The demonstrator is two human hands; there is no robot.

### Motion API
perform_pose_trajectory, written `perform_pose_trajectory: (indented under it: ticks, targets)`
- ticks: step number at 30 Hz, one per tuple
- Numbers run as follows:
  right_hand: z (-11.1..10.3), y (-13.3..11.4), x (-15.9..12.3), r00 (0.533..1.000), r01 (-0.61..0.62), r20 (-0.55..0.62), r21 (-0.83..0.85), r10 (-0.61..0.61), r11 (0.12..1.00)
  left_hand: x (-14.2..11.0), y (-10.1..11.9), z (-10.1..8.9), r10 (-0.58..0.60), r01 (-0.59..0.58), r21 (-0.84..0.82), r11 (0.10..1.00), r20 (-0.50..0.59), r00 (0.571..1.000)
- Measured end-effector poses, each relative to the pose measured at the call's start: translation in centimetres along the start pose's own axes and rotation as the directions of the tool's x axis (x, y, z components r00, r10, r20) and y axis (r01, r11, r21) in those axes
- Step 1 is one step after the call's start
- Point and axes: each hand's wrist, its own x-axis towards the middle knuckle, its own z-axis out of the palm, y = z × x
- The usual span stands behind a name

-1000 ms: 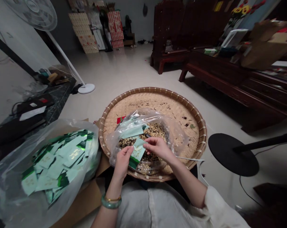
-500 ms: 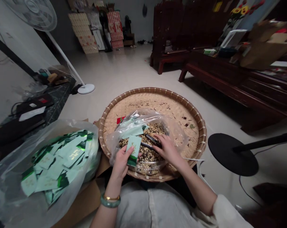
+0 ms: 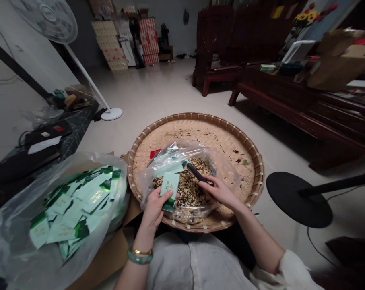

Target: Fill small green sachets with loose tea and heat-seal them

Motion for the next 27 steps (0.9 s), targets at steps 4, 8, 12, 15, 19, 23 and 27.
perform_pose_trajectory:
  ticks: [4, 8, 12, 15, 19, 23, 27]
  targets:
    - [-1.1, -1.8, -0.6, 0.981, -0.053, 0.193, 0.107, 0.031, 0.993, 0.0, -0.3, 0.5, -0.028, 0.025, 0.068, 0.997, 0.047, 0.998]
    - [-0.7, -2.3, -0.6, 0.974, 0.067, 0.214, 0.053, -0.077, 0.996, -0.2, -0.5, 1.0, -0.054, 0.040, 0.138, 0.990, 0.100, 0.994]
    - [0.0, -2.2, -0.3, 0.972, 0.149, 0.178, 0.040, -0.154, 0.988, -0.5, -0.5, 1.1, -0.039, 0.014, 0.204, 0.979, 0.119, 0.992]
    - [0.3, -2.2, -0.2, 0.967, 0.184, 0.169, 0.051, -0.190, 0.982, -0.5, -0.6, 1.1, -0.030, 0.002, 0.217, 0.976, 0.124, 0.992]
    - [0.4, -2.2, -0.2, 0.968, 0.193, 0.151, 0.059, -0.200, 0.979, -0.4, -0.9, 1.0, -0.015, -0.008, 0.206, 0.979, 0.109, 0.994]
    - [0.3, -2.1, -0.2, 0.976, 0.160, 0.143, 0.053, -0.166, 0.986, -0.1, -1.3, 0.8, 0.026, -0.040, 0.224, 0.974, 0.067, 0.997]
    - [0.4, -2.1, -0.2, 0.980, 0.083, 0.173, 0.078, -0.096, 0.993, 0.0, -1.3, 0.5, 0.086, -0.099, 0.296, 0.950, 0.055, 0.995]
